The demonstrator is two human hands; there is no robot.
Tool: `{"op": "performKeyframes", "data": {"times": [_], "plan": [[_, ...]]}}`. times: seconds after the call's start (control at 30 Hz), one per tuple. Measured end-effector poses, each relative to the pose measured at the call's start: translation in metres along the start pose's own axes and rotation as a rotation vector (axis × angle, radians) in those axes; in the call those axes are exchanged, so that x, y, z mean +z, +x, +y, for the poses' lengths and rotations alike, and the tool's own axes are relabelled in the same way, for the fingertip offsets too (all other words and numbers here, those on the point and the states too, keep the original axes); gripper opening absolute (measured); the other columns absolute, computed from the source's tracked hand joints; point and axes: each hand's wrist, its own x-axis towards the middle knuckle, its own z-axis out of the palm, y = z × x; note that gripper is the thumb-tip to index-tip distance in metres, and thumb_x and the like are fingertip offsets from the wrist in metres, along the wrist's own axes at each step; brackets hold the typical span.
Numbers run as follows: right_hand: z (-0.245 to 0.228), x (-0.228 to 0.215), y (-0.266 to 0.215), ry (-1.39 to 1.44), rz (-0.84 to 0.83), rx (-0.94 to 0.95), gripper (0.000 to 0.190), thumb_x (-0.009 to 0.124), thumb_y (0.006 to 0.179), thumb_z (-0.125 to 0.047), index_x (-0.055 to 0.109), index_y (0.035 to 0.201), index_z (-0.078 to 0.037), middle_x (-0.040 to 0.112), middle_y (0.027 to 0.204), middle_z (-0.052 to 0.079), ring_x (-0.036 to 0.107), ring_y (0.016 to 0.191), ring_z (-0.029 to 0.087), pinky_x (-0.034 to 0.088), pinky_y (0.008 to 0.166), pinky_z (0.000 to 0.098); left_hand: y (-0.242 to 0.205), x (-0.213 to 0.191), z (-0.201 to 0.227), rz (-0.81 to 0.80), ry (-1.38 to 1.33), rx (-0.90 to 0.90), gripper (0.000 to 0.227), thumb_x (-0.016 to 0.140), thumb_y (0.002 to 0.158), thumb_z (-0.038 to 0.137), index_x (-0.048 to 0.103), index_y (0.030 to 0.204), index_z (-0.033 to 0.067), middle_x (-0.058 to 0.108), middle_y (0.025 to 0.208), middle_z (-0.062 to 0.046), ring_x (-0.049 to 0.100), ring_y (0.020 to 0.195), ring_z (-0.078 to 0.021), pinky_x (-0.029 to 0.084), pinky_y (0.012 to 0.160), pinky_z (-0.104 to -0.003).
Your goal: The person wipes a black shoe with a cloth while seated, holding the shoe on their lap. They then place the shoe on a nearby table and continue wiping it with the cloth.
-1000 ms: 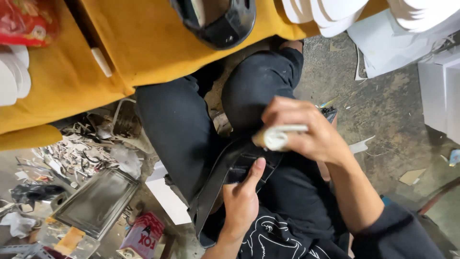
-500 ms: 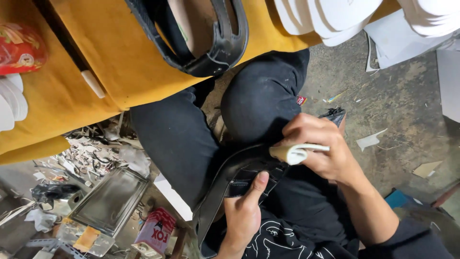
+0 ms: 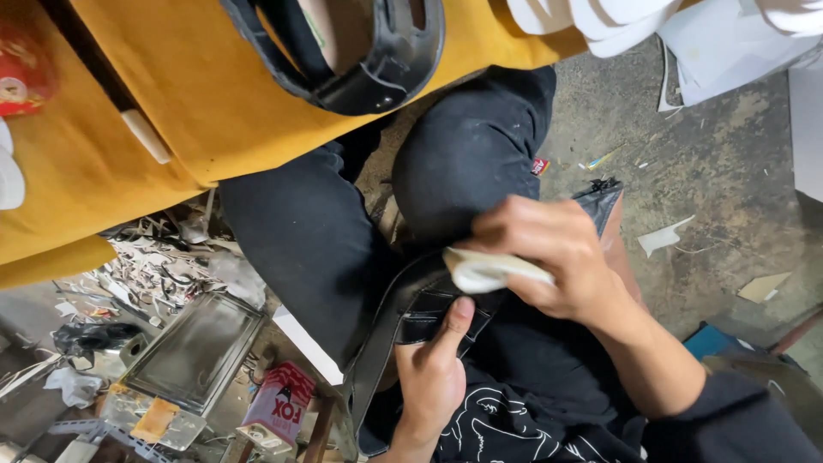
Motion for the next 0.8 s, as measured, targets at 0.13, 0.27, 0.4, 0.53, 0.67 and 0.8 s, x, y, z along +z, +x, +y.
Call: {"op": "performKeyframes", "data": {"times": [0.13, 0.27, 0.4, 0.53, 0.67, 0.8], "plan": [[0.006, -0.001, -0.015, -0.008, 0.005, 0.000, 0.045, 0.040, 0.106, -0.037, 0.073, 0.101, -0.006, 0.067, 0.095, 0.009, 0.067, 0.073, 0.021, 0.046, 0.062, 0.0330, 0.000, -0.001, 0.001, 0.059, 0.012, 0.003, 0.025, 0.077, 0.085, 0.008, 0.073, 0.107, -0.0021, 0.077, 0.114, -0.015, 0.073, 0.108, -0.0258, 0.057, 0.105, -0.038], [0.010, 0.004, -0.036, -0.054, 0.112, 0.038, 0.045, 0.043, 0.105, -0.038, 0.075, 0.098, -0.008, 0.067, 0.091, 0.008, 0.066, 0.069, 0.021, 0.046, 0.064, 0.0332, 0.001, 0.003, 0.001, 0.014, 0.014, 0.070, 0.019, 0.073, 0.089, 0.007, 0.069, 0.105, -0.0009, 0.074, 0.109, -0.015, 0.070, 0.103, -0.0255, 0.056, 0.102, -0.037], [-0.006, 0.003, 0.003, -0.028, 0.040, -0.053, 0.042, 0.041, 0.107, -0.032, 0.073, 0.102, -0.006, 0.066, 0.093, 0.009, 0.064, 0.068, 0.021, 0.043, 0.060, 0.0337, -0.002, 0.002, -0.006, 0.025, -0.009, 0.075, 0.030, 0.073, 0.091, 0.010, 0.067, 0.118, -0.0013, 0.072, 0.121, -0.015, 0.068, 0.115, -0.0260, 0.053, 0.110, -0.039], [0.002, -0.001, -0.029, -0.024, 0.032, -0.029, 0.049, 0.039, 0.106, -0.039, 0.073, 0.102, -0.004, 0.067, 0.094, 0.012, 0.068, 0.074, 0.025, 0.049, 0.065, 0.0359, -0.004, 0.000, -0.020, 0.076, -0.082, -0.011, 0.027, 0.076, 0.084, 0.001, 0.072, 0.111, -0.0033, 0.075, 0.117, -0.016, 0.071, 0.111, -0.0259, 0.056, 0.106, -0.039], [-0.007, 0.001, -0.012, -0.033, 0.053, -0.033, 0.039, 0.045, 0.105, -0.031, 0.073, 0.101, -0.004, 0.064, 0.088, 0.009, 0.062, 0.067, 0.021, 0.044, 0.060, 0.0350, -0.002, -0.003, -0.009, 0.059, 0.019, -0.011, 0.032, 0.076, 0.087, 0.010, 0.071, 0.115, -0.0026, 0.074, 0.124, -0.015, 0.069, 0.117, -0.0251, 0.052, 0.111, -0.038], [-0.011, 0.004, 0.012, -0.041, 0.010, -0.073, 0.036, 0.046, 0.106, -0.026, 0.072, 0.098, -0.003, 0.068, 0.093, 0.010, 0.068, 0.075, 0.021, 0.045, 0.059, 0.0318, -0.003, 0.001, -0.010, 0.139, -0.151, -0.017, 0.040, 0.077, 0.083, 0.004, 0.069, 0.121, -0.0067, 0.071, 0.129, -0.018, 0.066, 0.122, -0.0272, 0.050, 0.113, -0.041]]}}
